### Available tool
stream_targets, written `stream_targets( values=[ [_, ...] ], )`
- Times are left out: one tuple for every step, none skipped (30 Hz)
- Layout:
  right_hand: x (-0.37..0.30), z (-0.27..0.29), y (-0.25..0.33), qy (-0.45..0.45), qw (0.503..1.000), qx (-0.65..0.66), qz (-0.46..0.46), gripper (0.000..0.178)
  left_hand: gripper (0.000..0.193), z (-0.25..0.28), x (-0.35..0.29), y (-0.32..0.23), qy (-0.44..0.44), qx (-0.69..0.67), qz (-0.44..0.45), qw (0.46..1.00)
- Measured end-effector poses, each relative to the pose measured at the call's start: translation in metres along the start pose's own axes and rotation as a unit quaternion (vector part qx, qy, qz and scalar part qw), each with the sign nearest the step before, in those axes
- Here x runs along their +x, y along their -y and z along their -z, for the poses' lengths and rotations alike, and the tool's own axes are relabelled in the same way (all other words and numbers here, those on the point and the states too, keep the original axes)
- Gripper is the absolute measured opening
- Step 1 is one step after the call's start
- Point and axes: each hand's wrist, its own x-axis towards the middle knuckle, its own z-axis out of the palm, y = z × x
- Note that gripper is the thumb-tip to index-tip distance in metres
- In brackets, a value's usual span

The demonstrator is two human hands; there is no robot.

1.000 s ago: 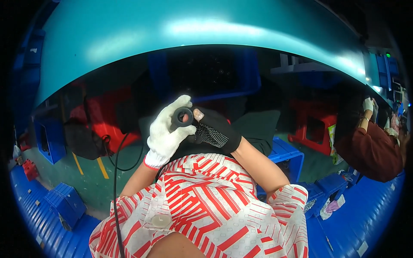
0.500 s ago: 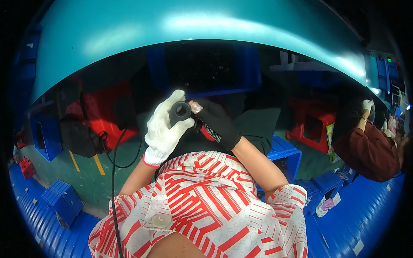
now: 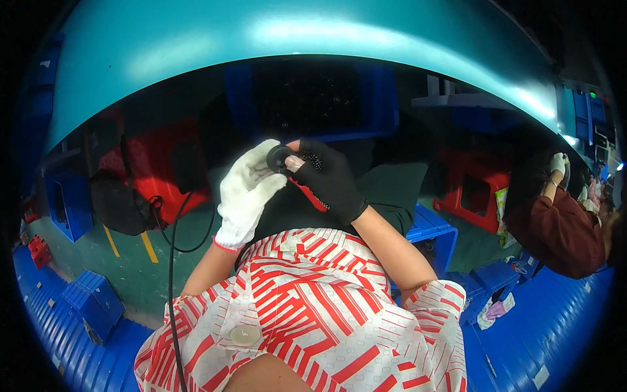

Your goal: The recorder is assembling small electronic or mechanical components by inserting circular metal rings into black circular housings.

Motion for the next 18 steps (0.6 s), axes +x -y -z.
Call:
stream_targets(
  values=[
    [0.001, 0.0, -0.001, -0.007, 1.0, -0.014, 0.012, 0.028, 0.052, 0.001, 0.002, -0.001, 0.008, -0.087, 0.037, 0.995],
    [0.002, 0.001, -0.002, -0.013, 0.999, -0.028, 0.025, 0.028, 0.049, 0.002, 0.004, -0.002, 0.022, -0.107, 0.03, 0.994],
    [0.003, 0.001, -0.002, -0.013, 0.999, -0.029, 0.026, 0.028, 0.049, 0.003, 0.006, -0.002, 0.022, -0.107, 0.029, 0.994],
    [0.003, 0.001, -0.003, -0.019, 0.998, -0.045, 0.042, 0.029, 0.048, 0.004, 0.008, -0.002, 0.008, -0.128, 0.066, 0.99],
    [0.003, 0.002, -0.003, -0.025, 0.996, -0.063, 0.059, 0.029, 0.047, 0.004, 0.01, -0.001, -0.005, -0.148, 0.103, 0.984],
    [0.0, 0.001, -0.005, -0.02, 0.994, -0.083, 0.074, 0.029, 0.047, 0.006, 0.009, 0.0, 0.009, -0.151, 0.11, 0.982],
    [0.0, 0.001, -0.005, -0.014, 0.99, -0.106, 0.096, 0.028, 0.047, 0.007, 0.008, 0.0, 0.023, -0.152, 0.109, 0.982],
    [0.002, 0.002, -0.004, -0.001, 0.983, -0.15, 0.102, 0.028, 0.047, 0.008, 0.008, 0.003, 0.019, -0.138, 0.106, 0.985],
    [0.003, 0.007, -0.002, 0.013, 0.966, -0.225, 0.129, 0.028, 0.048, 0.008, 0.008, 0.005, 0.02, -0.147, 0.104, 0.983],
    [0.005, 0.011, 0.002, 0.025, 0.941, -0.298, 0.157, 0.028, 0.047, 0.008, 0.007, 0.01, 0.019, -0.165, 0.092, 0.982],
    [0.005, 0.013, 0.015, 0.039, 0.906, -0.363, 0.215, 0.028, 0.047, 0.011, 0.008, 0.015, 0.024, -0.18, 0.112, 0.977],
    [0.006, 0.015, 0.032, 0.059, 0.899, -0.376, 0.218, 0.027, 0.045, 0.012, 0.009, 0.016, 0.036, -0.203, 0.117, 0.972],
    [0.006, 0.016, 0.049, 0.079, 0.892, -0.388, 0.218, 0.026, 0.044, 0.009, 0.011, 0.014, 0.02, -0.217, 0.127, 0.968],
    [0.004, 0.016, 0.068, 0.101, 0.913, -0.334, 0.211, 0.021, 0.043, 0.011, 0.011, 0.013, 0.025, -0.237, 0.122, 0.963],
    [0.004, 0.018, 0.087, 0.115, 0.932, -0.273, 0.207, 0.021, 0.042, 0.013, 0.013, 0.012, 0.029, -0.257, 0.118, 0.959],
    [0.004, 0.019, 0.108, 0.128, 0.949, -0.211, 0.198, 0.021, 0.041, 0.012, 0.015, 0.01, 0.025, -0.266, 0.119, 0.956],
    [0.007, 0.018, 0.134, 0.097, 0.947, -0.217, 0.217, 0.02, 0.041, 0.012, 0.014, 0.009, 0.02, -0.251, 0.12, 0.96],
    [0.019, 0.018, 0.147, 0.051, 0.921, -0.245, 0.297, 0.02, 0.04, 0.012, 0.015, 0.008, 0.013, -0.237, 0.121, 0.964]
  ],
)
